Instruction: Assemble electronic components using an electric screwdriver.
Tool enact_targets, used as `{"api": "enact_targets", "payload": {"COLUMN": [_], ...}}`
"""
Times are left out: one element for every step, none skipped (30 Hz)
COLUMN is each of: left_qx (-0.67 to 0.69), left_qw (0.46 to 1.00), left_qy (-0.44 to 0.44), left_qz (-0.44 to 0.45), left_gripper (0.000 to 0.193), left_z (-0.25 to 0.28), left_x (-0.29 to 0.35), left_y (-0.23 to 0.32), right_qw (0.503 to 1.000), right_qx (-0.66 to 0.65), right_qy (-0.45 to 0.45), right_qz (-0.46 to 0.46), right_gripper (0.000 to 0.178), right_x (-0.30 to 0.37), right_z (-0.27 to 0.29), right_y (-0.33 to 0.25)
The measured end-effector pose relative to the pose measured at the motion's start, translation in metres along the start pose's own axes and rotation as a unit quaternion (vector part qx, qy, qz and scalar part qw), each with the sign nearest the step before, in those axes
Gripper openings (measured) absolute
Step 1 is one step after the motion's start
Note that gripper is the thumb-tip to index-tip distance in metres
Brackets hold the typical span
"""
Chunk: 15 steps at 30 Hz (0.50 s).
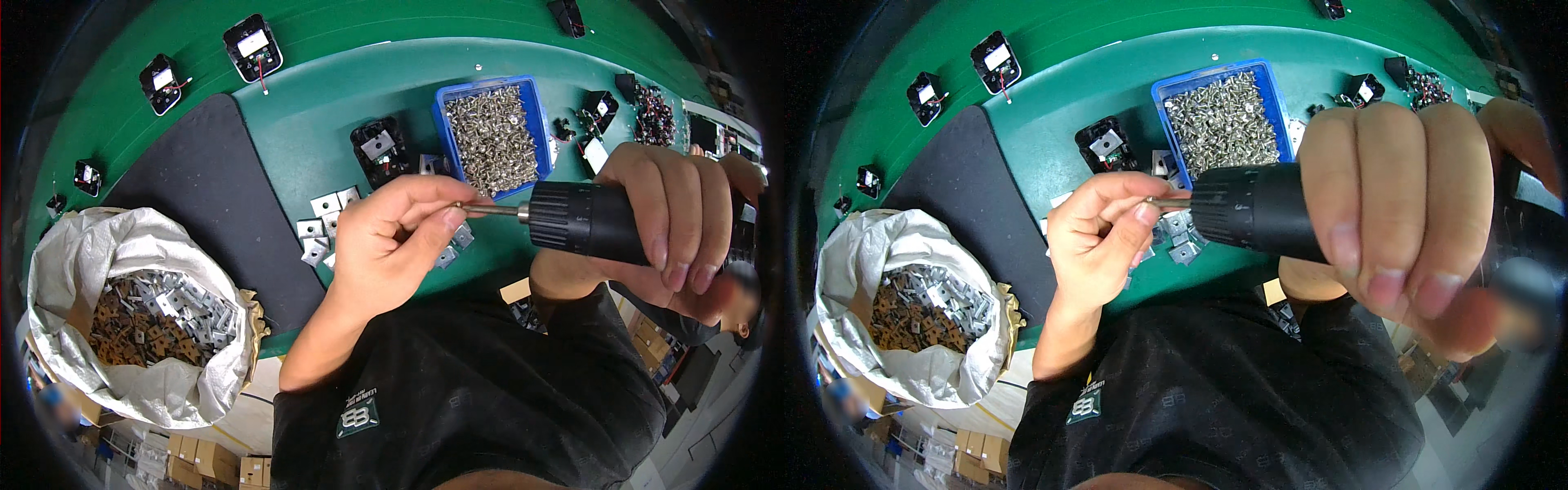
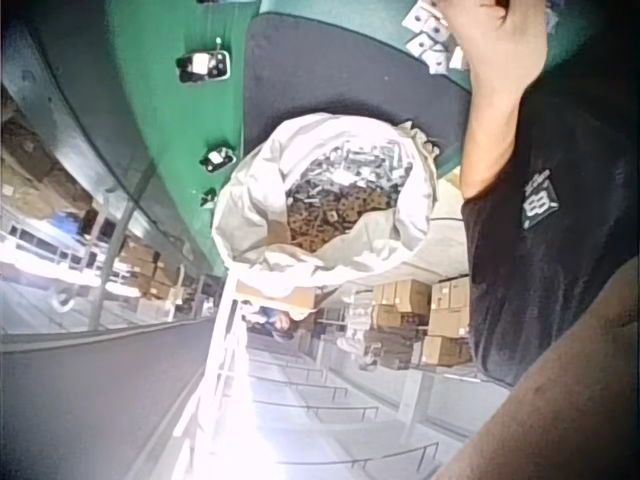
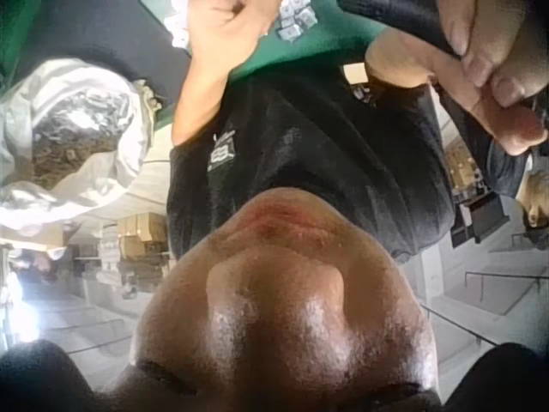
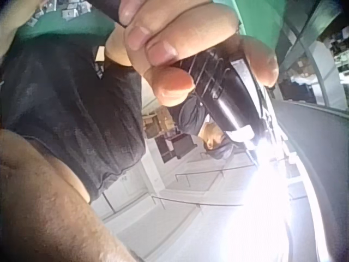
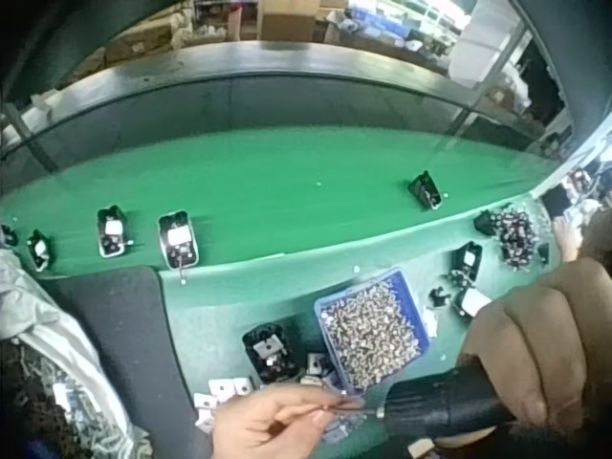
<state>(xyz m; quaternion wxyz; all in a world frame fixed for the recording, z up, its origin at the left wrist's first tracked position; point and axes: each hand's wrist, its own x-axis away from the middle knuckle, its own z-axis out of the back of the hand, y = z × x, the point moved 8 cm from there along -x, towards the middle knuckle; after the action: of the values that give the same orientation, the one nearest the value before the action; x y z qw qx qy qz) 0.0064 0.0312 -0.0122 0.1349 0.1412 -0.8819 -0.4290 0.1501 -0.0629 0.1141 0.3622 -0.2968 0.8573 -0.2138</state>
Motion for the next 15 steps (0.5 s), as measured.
{"api": "enact_targets", "payload": {"left_qx": [-0.026,-0.024,0.02,0.064,0.065,0.08,0.094,0.094,0.096,0.097,0.098,0.093,0.087,0.087,0.086], "left_qw": [0.999,0.999,0.999,0.997,0.997,0.996,0.994,0.994,0.994,0.994,0.993,0.994,0.994,0.994,0.994], "left_qy": [-0.024,-0.024,-0.031,-0.038,-0.036,-0.04,-0.043,-0.042,-0.042,-0.042,-0.042,-0.047,-0.052,-0.05,-0.05], "left_qz": [-0.014,-0.014,-0.006,0.003,0.003,-0.016,-0.035,-0.035,-0.038,-0.041,-0.041,-0.036,-0.031,-0.031,-0.042], "left_gripper": [0.023,0.023,0.022,0.021,0.021,0.02,0.019,0.019,0.019,0.019,0.019,0.019,0.02,0.02,0.02], "left_z": [-0.003,-0.001,0.0,0.0,0.001,0.001,0.001,0.002,0.002,0.002,0.002,0.002,0.002,0.002,0.003], "left_x": [0.001,0.002,0.003,0.004,0.005,0.005,0.006,0.006,0.007,0.007,0.007,0.006,0.006,0.006,0.005], "left_y": [0.004,0.002,-0.002,-0.006,-0.009,-0.008,-0.007,-0.008,-0.008,-0.007,-0.007,-0.007,-0.008,-0.008,-0.008], "right_qw": [0.999,0.997,0.997,0.998,0.998,0.998,0.998,0.998,0.998,0.998,0.998,0.998,0.998,0.997,0.997], "right_qx": [-0.036,-0.07,-0.07,-0.063,-0.056,-0.05,-0.044,-0.038,-0.031,-0.025,-0.018,-0.01,-0.003,0.002,0.007], "right_qy": [0.013,0.027,0.027,0.024,0.02,0.016,0.013,0.009,0.005,0.002,-0.001,-0.004,-0.008,-0.011,-0.015], "right_qz": [-0.004,-0.008,-0.009,-0.015,-0.022,-0.028,-0.034,-0.04,-0.046,-0.052,-0.057,-0.063,-0.068,-0.074,-0.081], "right_gripper": [0.035,0.026,0.026,0.026,0.026,0.026,0.026,0.026,0.026,0.026,0.027,0.027,0.027,0.027,0.027], "right_x": [0.002,0.003,0.003,0.003,0.003,0.002,0.001,0.0,-0.002,-0.003,-0.004,-0.005,-0.006,-0.007,-0.008], "right_z": [0.004,0.007,0.006,0.005,0.004,0.002,0.001,-0.001,-0.002,-0.003,-0.005,-0.005,-0.006,-0.007,-0.008], "right_y": [0.002,0.004,0.004,0.005,0.007,0.008,0.009,0.009,0.01,0.011,0.011,0.011,0.011,0.011,0.012]}}
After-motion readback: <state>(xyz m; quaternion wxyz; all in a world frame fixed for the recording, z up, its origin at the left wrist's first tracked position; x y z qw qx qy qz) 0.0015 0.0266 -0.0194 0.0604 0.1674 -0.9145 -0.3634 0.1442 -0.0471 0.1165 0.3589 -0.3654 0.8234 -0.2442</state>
